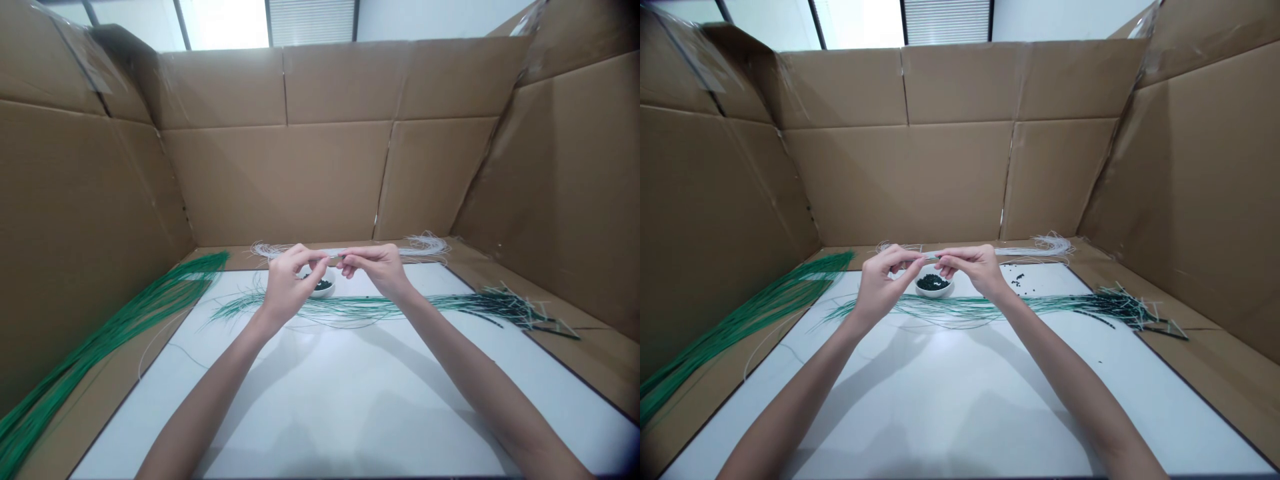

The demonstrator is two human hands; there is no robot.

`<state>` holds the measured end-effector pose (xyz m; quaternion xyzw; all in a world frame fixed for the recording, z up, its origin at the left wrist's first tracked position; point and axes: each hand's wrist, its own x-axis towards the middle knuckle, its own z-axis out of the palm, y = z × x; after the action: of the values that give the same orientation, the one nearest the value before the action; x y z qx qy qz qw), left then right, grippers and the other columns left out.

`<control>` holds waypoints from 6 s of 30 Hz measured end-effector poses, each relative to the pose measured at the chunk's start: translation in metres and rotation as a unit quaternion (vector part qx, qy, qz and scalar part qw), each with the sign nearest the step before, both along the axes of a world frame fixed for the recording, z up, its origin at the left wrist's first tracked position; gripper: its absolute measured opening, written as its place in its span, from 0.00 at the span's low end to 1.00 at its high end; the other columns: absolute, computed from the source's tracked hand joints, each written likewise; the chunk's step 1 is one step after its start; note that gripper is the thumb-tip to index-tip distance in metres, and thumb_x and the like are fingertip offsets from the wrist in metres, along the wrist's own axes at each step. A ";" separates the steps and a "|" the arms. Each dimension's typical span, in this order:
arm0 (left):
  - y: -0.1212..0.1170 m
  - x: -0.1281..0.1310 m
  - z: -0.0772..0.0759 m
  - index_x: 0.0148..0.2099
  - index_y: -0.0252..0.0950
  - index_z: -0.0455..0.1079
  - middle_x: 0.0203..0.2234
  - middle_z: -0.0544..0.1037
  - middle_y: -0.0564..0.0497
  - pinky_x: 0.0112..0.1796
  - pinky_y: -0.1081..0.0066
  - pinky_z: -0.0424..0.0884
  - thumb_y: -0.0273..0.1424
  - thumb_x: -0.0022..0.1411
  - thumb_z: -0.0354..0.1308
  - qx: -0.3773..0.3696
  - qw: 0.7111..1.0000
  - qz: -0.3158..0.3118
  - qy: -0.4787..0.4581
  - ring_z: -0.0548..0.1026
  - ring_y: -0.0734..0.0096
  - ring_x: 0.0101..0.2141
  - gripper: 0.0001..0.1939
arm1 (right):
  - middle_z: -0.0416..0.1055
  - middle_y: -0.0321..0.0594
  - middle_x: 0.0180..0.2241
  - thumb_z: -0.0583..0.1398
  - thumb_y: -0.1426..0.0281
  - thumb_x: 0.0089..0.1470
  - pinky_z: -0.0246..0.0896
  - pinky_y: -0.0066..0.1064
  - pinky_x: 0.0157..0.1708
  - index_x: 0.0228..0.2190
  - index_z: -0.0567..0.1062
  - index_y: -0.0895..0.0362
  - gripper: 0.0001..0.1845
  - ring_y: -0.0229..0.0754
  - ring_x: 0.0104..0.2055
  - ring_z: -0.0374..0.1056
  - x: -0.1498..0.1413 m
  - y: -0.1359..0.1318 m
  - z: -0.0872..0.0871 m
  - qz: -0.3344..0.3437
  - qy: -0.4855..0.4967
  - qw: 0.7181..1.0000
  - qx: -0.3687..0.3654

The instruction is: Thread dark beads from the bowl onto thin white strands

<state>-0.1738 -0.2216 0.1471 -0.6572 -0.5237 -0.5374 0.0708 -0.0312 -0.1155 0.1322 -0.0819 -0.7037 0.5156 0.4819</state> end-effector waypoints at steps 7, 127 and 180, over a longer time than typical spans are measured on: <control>0.000 0.000 0.000 0.32 0.38 0.74 0.22 0.71 0.54 0.28 0.77 0.62 0.31 0.58 0.54 0.000 1.000 0.003 0.003 0.65 0.77 0.24 0.07 | 0.75 0.36 0.21 0.64 0.70 0.44 0.71 0.30 0.23 0.27 0.79 0.55 0.05 0.35 0.21 0.69 0.000 0.000 0.000 0.004 0.003 1.000 0.010; 0.020 -0.008 -0.025 0.49 0.35 0.62 0.29 0.71 0.51 0.35 0.75 0.65 0.23 0.61 0.46 0.014 0.997 -0.027 0.072 0.69 0.76 0.30 0.14 | 0.75 0.38 0.23 0.60 0.65 0.48 0.69 0.30 0.26 0.28 0.78 0.58 0.10 0.36 0.21 0.69 0.005 0.007 0.001 -0.105 -0.117 0.980 0.122; 0.031 -0.011 -0.031 0.32 0.32 0.70 0.25 0.72 0.51 0.26 0.76 0.61 0.36 0.55 0.55 -0.108 0.979 -0.028 -0.168 0.66 0.76 0.24 0.11 | 0.76 0.40 0.27 0.63 0.64 0.43 0.69 0.34 0.34 0.38 0.75 0.58 0.18 0.39 0.27 0.72 0.000 0.015 -0.005 -0.028 -0.127 0.992 -0.002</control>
<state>-0.1850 -0.1906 0.1157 -0.5760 -0.5641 -0.5823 -0.1046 -0.0315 -0.1002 0.1272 -0.1673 -0.7554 0.4889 0.4029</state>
